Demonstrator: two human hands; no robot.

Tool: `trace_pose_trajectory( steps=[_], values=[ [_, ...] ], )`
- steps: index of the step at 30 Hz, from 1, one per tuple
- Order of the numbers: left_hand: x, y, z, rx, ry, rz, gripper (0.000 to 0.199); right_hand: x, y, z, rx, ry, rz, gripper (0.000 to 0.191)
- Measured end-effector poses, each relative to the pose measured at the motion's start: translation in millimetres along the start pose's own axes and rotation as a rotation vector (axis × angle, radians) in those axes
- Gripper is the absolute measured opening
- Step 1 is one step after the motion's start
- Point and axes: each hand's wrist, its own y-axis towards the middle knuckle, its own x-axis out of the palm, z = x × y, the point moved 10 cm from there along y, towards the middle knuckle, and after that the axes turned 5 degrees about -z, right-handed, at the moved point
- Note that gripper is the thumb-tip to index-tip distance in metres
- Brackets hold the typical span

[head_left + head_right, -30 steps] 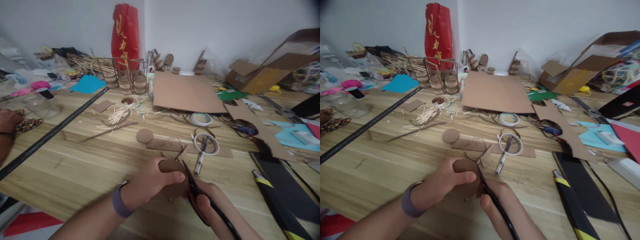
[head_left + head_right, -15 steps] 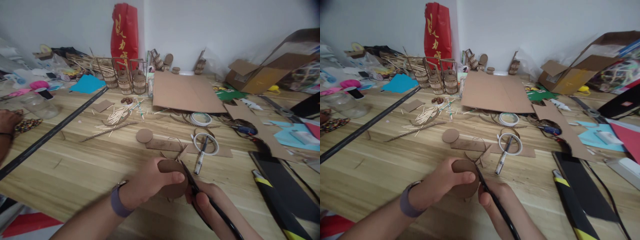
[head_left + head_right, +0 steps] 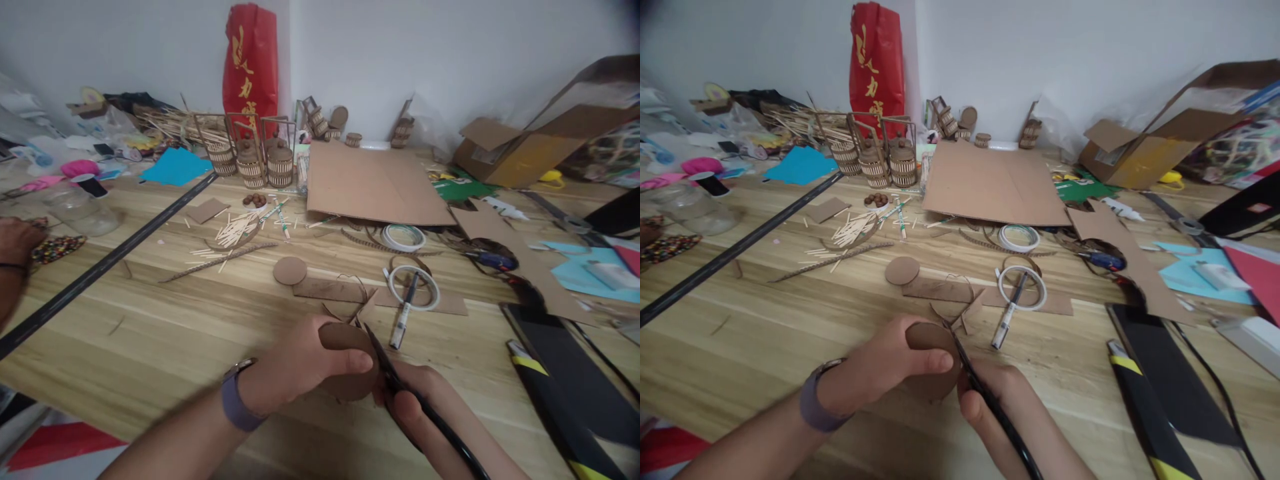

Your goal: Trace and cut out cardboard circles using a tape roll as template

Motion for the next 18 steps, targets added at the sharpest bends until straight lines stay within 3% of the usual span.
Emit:
trace_pose_trajectory(
  steps=[12,18],
  values=[
    [-3.7,0.9,0.7,-0.009,0.045,0.003,0.031,0.6,-3.1,6.8,0.039,-0.028,-0.022,0.078],
    [11.8,-0.4,7.1,0.039,0.068,-0.17,0.026,5.6,-3.0,10.6,0.004,0.035,-0.072,0.079]
  ],
)
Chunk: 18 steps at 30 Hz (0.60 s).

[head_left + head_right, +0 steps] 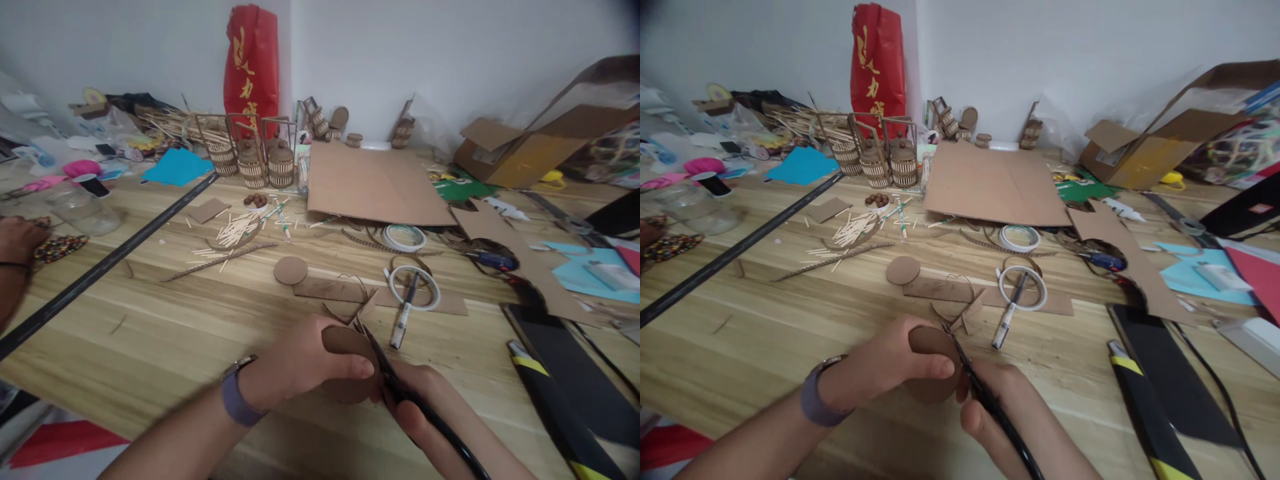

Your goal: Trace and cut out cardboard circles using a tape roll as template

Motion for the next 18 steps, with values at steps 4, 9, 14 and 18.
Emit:
trace_pose_trajectory(
  steps=[4,9,14,18],
  values=[
    [-3.2,0.7,2.4,0.012,0.026,0.029,0.028,-0.5,0.7,-3.1,-0.013,-0.02,0.007,0.076],
    [-6.2,1.0,-3.1,-0.026,0.044,0.052,0.027,1.9,-0.3,3.8,0.024,0.0,-0.014,0.076],
    [-8.4,0.6,-4.0,-0.018,0.092,0.06,0.023,3.7,-2.0,8.8,0.069,0.012,-0.044,0.077],
    [-12.2,-0.4,-5.4,-0.044,0.118,0.088,0.022,4.3,-1.8,7.9,0.059,-0.009,-0.056,0.075]
  ],
)
